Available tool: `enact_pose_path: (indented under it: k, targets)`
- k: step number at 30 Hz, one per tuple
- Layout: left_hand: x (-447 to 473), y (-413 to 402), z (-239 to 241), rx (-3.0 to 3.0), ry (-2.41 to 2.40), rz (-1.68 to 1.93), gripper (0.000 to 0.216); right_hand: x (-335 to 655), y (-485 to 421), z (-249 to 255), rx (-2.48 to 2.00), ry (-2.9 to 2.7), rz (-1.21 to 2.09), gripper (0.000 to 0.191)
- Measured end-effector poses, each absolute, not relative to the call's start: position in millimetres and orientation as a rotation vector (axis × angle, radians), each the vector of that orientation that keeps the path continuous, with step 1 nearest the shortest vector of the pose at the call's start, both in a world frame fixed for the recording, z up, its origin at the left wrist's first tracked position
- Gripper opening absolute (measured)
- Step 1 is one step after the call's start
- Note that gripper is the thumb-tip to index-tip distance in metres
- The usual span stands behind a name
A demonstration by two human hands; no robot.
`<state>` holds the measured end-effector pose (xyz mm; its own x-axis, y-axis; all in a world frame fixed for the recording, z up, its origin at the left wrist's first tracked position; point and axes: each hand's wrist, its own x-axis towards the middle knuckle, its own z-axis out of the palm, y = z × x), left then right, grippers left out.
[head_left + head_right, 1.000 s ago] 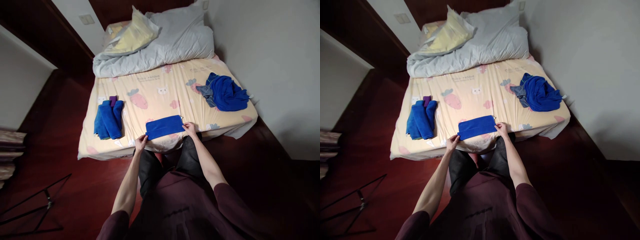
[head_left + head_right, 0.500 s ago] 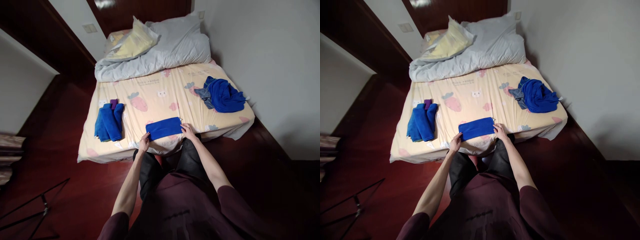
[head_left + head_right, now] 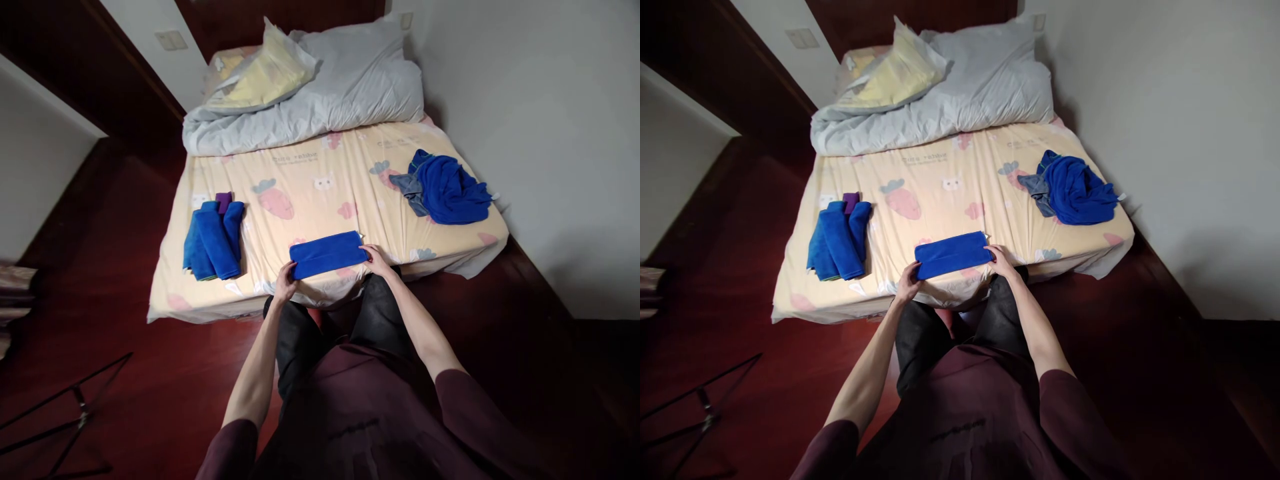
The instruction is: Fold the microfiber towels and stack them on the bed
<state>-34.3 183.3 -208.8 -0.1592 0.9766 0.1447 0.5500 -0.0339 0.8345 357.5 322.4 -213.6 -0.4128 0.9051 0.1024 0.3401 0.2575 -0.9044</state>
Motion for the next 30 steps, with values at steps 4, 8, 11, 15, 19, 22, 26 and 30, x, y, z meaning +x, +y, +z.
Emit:
enact_pose_path:
  k: [4, 8, 11, 15, 19, 22, 26, 30]
  targets:
    - [-37, 179, -209, 1.561, 1.758, 1.145, 0.051, 358, 324, -218, -1.122, -1.907, 1.089, 0.068]
    - [-36, 183, -204, 1.555, 1.822, 1.111, 0.048, 357, 326, -219, -1.144, -1.928, 1.000, 0.070]
    - [-34, 188, -202, 1.530, 1.892, 1.101, 0.043, 355, 327, -219, -1.183, -1.905, 0.996, 0.069]
    - [-34, 191, -204, 1.496, 1.912, 1.123, 0.041, 353, 330, -220, -1.199, -1.865, 1.000, 0.066]
    - [-40, 191, -210, 1.451, 1.959, 1.105, 0.044, 354, 330, -221, -1.136, -1.869, 0.969, 0.071]
    - [-44, 191, -213, 1.433, 1.982, 1.087, 0.043, 353, 330, -224, -1.147, -1.876, 0.947, 0.068]
    - [-45, 192, -214, 1.372, 1.976, 1.089, 0.043, 352, 330, -225, -1.205, -1.841, 0.945, 0.056]
    - [-43, 192, -212, 1.321, 1.990, 1.077, 0.041, 351, 330, -223, -1.243, -1.802, 0.989, 0.053]
